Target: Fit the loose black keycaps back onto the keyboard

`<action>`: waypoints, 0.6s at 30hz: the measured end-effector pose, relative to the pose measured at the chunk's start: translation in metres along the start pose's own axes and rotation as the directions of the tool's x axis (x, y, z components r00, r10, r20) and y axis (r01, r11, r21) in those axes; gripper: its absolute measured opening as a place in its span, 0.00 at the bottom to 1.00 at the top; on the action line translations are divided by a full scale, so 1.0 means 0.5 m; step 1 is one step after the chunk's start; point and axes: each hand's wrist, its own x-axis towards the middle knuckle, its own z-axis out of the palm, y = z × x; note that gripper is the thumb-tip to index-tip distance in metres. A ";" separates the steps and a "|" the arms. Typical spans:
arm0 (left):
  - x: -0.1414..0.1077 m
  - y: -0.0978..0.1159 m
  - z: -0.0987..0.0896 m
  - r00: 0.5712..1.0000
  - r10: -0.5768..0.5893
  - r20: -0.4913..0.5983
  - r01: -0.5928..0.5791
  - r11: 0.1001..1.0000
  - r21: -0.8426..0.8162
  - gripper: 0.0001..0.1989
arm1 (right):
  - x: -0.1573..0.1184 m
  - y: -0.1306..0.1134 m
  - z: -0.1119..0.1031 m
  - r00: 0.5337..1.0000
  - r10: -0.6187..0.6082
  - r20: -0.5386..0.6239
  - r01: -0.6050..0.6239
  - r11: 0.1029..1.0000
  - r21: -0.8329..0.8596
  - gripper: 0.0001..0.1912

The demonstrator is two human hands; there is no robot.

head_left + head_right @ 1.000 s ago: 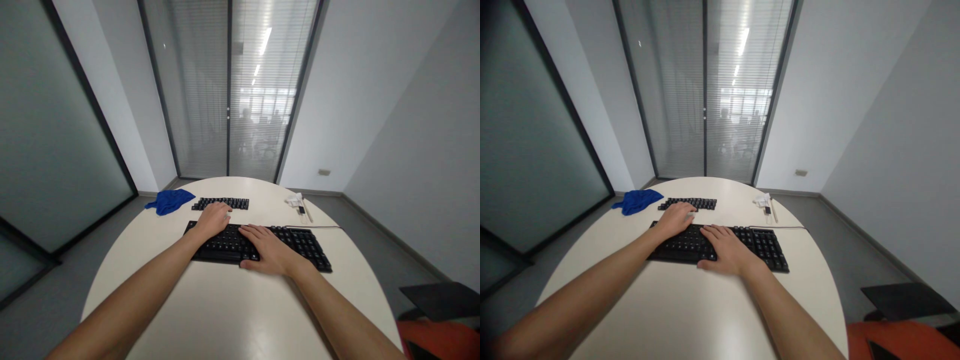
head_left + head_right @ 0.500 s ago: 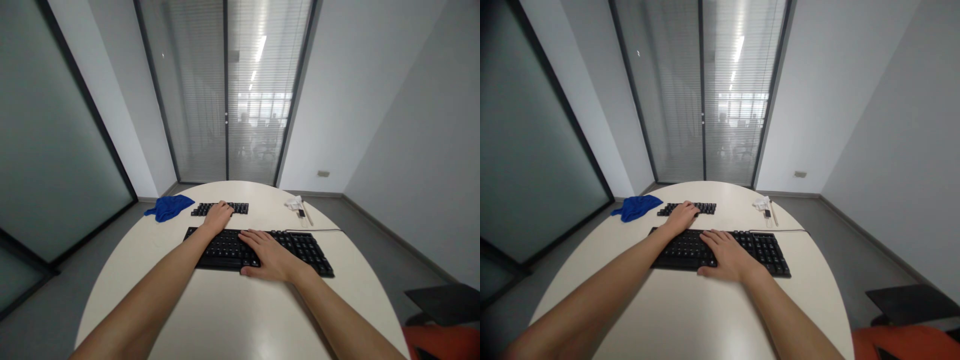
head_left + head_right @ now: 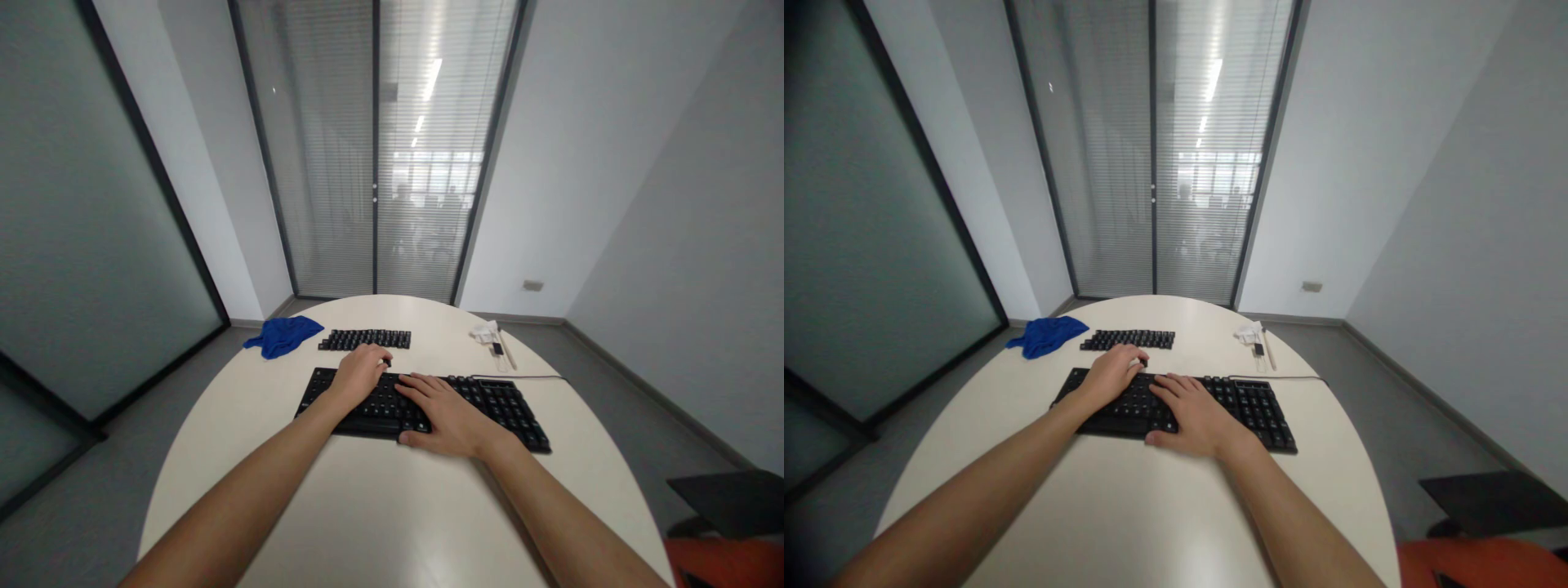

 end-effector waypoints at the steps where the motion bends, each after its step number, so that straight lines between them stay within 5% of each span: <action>1: -0.013 0.004 -0.001 1.000 -0.021 -0.010 0.021 0.999 -0.024 0.11 | 0.000 -0.001 -0.001 1.000 0.000 0.000 0.000 1.000 0.001 0.45; 5: -0.065 0.011 0.007 0.993 -0.116 -0.025 0.105 0.955 -0.276 0.09 | 0.000 -0.004 -0.004 1.000 0.006 0.008 -0.006 1.000 -0.017 0.45; 10: -0.104 0.018 0.014 0.995 -0.099 -0.020 0.083 0.908 -0.410 0.09 | -0.001 -0.005 -0.009 1.000 0.018 0.010 -0.018 1.000 -0.008 0.44; 18: -0.112 0.021 0.016 0.996 -0.086 0.001 0.078 0.904 -0.420 0.09 | 0.001 -0.006 -0.010 1.000 0.001 0.006 -0.001 1.000 -0.019 0.42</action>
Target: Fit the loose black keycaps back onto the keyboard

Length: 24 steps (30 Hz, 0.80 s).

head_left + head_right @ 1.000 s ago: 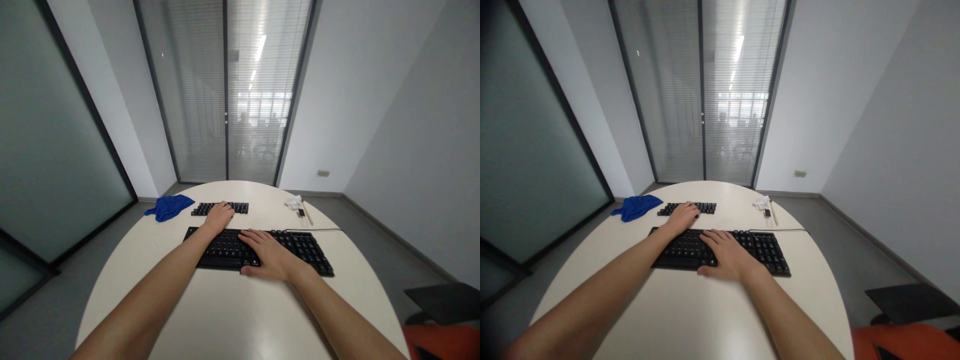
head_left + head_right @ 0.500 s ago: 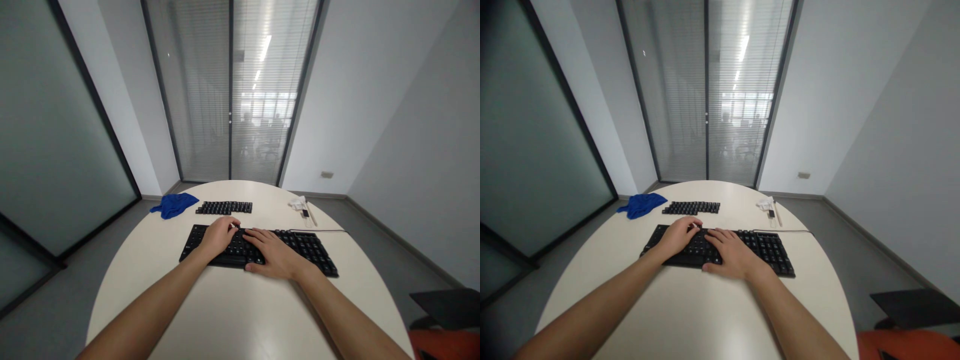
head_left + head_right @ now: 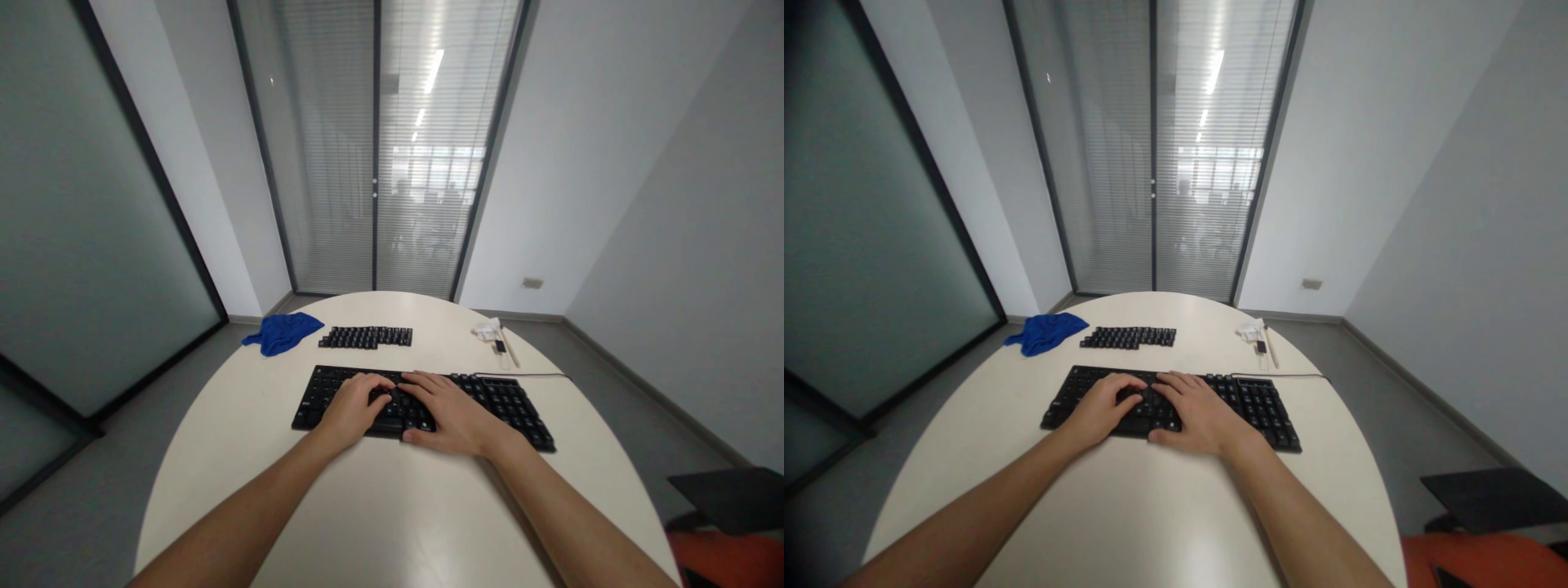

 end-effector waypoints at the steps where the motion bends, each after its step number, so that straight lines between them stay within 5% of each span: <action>1: -0.001 0.000 0.000 1.000 0.001 0.004 -0.001 1.000 0.003 0.09 | 0.000 0.001 0.000 1.000 -0.004 -0.005 0.004 1.000 0.002 0.42; 24: -0.003 0.005 -0.003 0.997 0.074 0.026 -0.075 0.997 0.025 0.08 | 0.010 -0.018 -0.012 0.982 -0.082 -0.170 0.100 0.990 0.097 0.15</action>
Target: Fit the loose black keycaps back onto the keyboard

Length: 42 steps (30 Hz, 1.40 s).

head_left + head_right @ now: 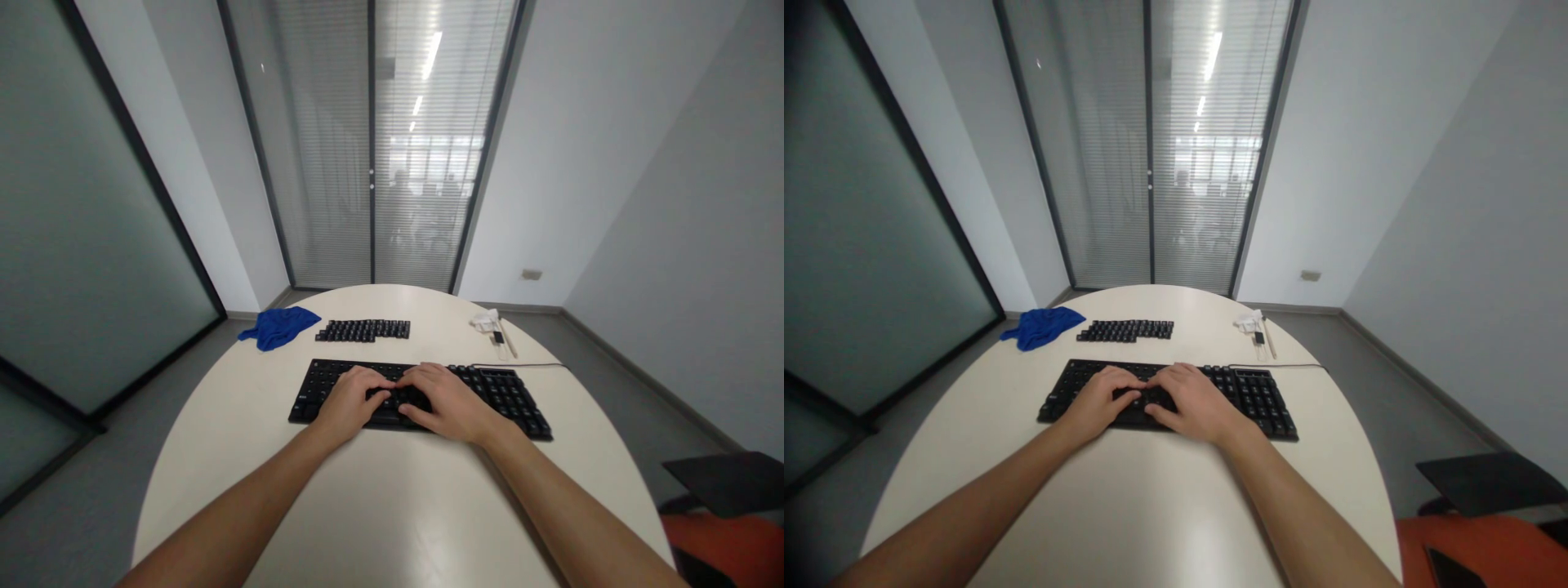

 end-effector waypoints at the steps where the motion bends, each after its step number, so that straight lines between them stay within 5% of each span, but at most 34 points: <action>1: 0.000 0.000 0.001 1.000 0.005 0.003 -0.005 1.000 0.005 0.08 | 0.001 -0.001 0.000 1.000 -0.008 -0.005 0.008 1.000 0.002 0.14; 10: -0.002 -0.005 0.005 1.000 -0.026 -0.012 0.026 1.000 0.008 0.05 | 0.000 0.006 0.005 1.000 -0.007 -0.005 0.007 1.000 -0.019 0.12; 20: -0.001 0.010 -0.001 0.996 0.086 0.011 -0.086 0.994 0.061 0.05 | -0.001 0.012 0.011 0.999 -0.049 -0.023 0.049 0.998 -0.030 0.14; 29: -0.006 0.014 -0.010 0.999 0.000 -0.034 0.003 0.997 0.076 0.08 | 0.000 0.004 0.005 0.998 -0.057 -0.041 0.057 0.998 -0.003 0.10; 35: -0.011 0.024 -0.054 0.988 0.114 0.101 -0.132 0.972 0.194 0.11 | -0.001 -0.006 -0.004 0.999 -0.035 0.007 0.034 0.999 0.014 0.09; 42: -0.008 0.026 -0.089 0.933 0.211 0.292 -0.269 0.947 0.177 0.14 | -0.004 -0.011 -0.005 0.995 -0.027 0.094 0.031 0.999 -0.038 0.20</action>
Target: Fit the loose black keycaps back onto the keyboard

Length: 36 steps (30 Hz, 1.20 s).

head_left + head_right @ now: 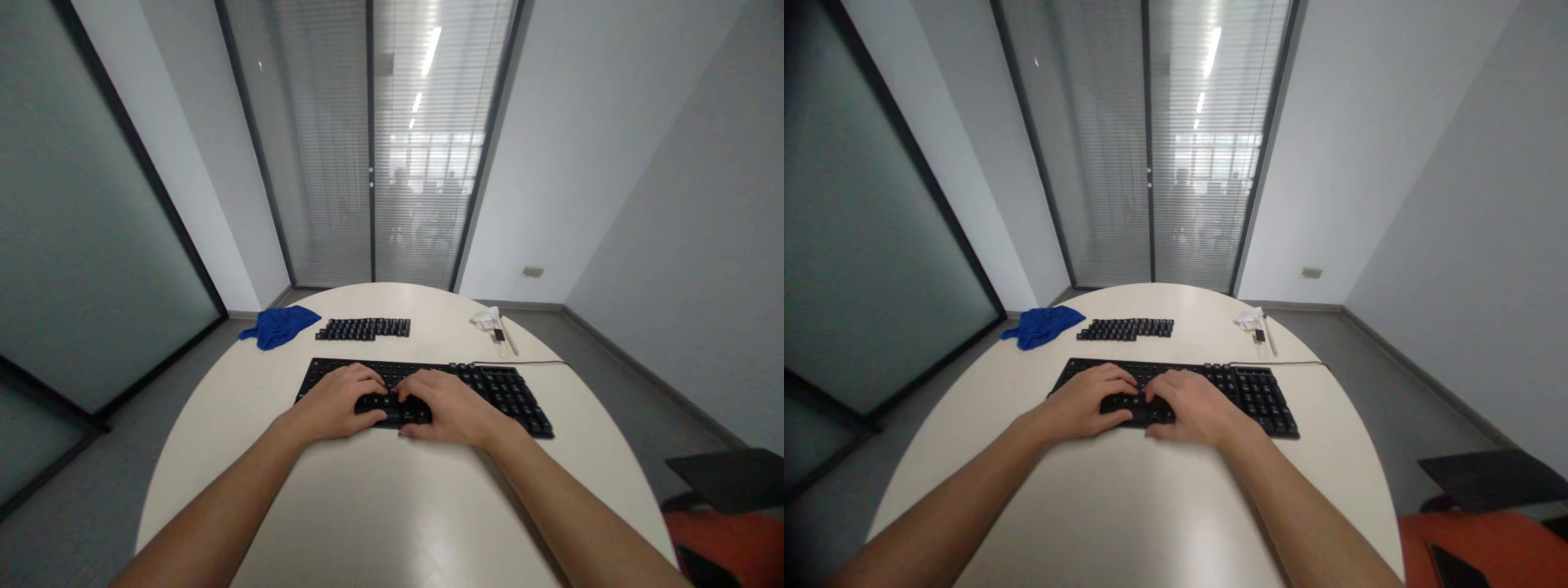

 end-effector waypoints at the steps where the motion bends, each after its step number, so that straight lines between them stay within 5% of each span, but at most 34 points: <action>1: 0.000 -0.001 0.000 1.000 0.001 -0.002 -0.001 1.000 -0.001 0.16 | 0.000 0.000 0.001 1.000 -0.003 0.010 0.003 1.000 -0.010 0.20; 5: 0.000 -0.002 0.005 1.000 -0.002 0.006 0.002 1.000 0.000 0.25 | 0.000 0.000 0.003 0.999 -0.018 0.028 0.019 0.999 -0.032 0.21; 36: 0.007 -0.020 0.017 0.999 -0.021 0.026 0.023 0.996 -0.088 0.30 | 0.011 -0.012 0.008 0.998 -0.067 -0.019 0.066 0.995 -0.078 0.14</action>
